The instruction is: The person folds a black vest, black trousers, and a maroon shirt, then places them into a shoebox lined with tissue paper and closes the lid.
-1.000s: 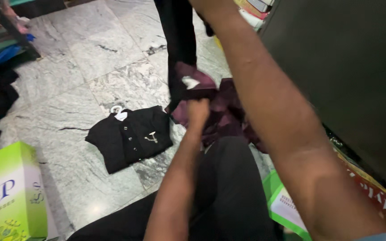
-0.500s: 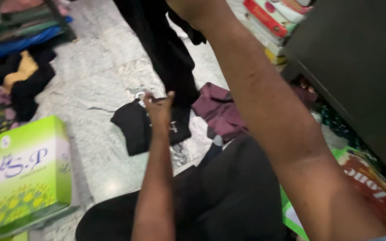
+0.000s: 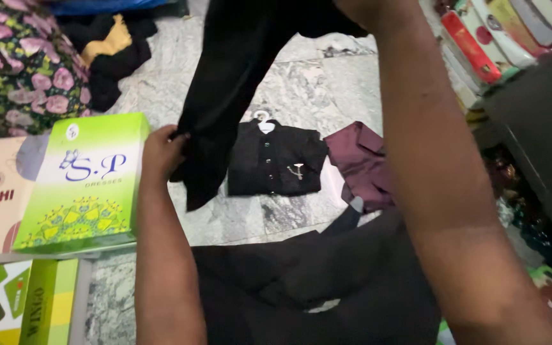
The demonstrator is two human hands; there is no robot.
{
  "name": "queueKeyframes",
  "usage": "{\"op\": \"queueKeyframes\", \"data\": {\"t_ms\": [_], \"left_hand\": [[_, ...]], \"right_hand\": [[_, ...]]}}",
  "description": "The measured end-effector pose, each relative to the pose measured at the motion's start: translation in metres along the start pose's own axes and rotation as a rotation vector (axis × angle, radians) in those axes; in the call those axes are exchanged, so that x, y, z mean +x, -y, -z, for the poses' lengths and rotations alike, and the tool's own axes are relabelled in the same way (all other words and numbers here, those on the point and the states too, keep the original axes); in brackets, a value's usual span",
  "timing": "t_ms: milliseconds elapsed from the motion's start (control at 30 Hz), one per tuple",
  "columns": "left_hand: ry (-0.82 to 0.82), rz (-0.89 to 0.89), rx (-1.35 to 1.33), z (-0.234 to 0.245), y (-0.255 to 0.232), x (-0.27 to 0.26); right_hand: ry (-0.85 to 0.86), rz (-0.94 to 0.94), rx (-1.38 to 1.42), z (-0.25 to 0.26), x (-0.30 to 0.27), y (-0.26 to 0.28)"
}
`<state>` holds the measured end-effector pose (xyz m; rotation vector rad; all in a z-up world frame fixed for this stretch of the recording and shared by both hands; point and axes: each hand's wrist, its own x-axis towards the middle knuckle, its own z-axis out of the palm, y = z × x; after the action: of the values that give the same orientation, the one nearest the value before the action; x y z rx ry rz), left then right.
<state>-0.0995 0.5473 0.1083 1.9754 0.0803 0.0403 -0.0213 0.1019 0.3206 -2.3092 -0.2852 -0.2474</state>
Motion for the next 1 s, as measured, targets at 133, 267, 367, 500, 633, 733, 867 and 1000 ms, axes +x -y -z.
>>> {"op": "queueKeyframes", "data": {"t_ms": [133, 267, 367, 500, 633, 733, 867, 1000], "left_hand": [[-0.272, -0.165, -0.199, 0.014, 0.003, 0.009], [-0.398, -0.223, -0.285, 0.028, -0.033, 0.016], [-0.490, -0.396, -0.056, 0.028, -0.046, 0.010], [-0.422, -0.426, 0.311, 0.020, -0.003, -0.014], [-0.357, -0.136, 0.405, -0.032, 0.068, -0.050], [-0.284, 0.023, 0.318, -0.077, 0.100, -0.055], [-0.233, 0.055, 0.322, -0.117, 0.094, -0.032], [-0.133, 0.087, 0.274, -0.150, 0.078, -0.027]], "right_hand": [[-0.047, 0.061, 0.066, -0.013, 0.030, -0.012], [-0.090, 0.173, 0.236, -0.008, 0.046, -0.004], [-0.045, 0.246, 0.293, 0.026, 0.018, -0.009], [0.313, 0.137, 0.141, 0.016, -0.037, -0.060], [0.520, -0.249, -0.509, -0.051, -0.088, -0.162], [0.414, -0.444, -0.407, -0.122, -0.135, -0.244], [0.253, -0.357, -0.230, -0.198, -0.147, -0.291], [0.530, 0.160, -0.950, -0.221, -0.138, -0.311]]}}
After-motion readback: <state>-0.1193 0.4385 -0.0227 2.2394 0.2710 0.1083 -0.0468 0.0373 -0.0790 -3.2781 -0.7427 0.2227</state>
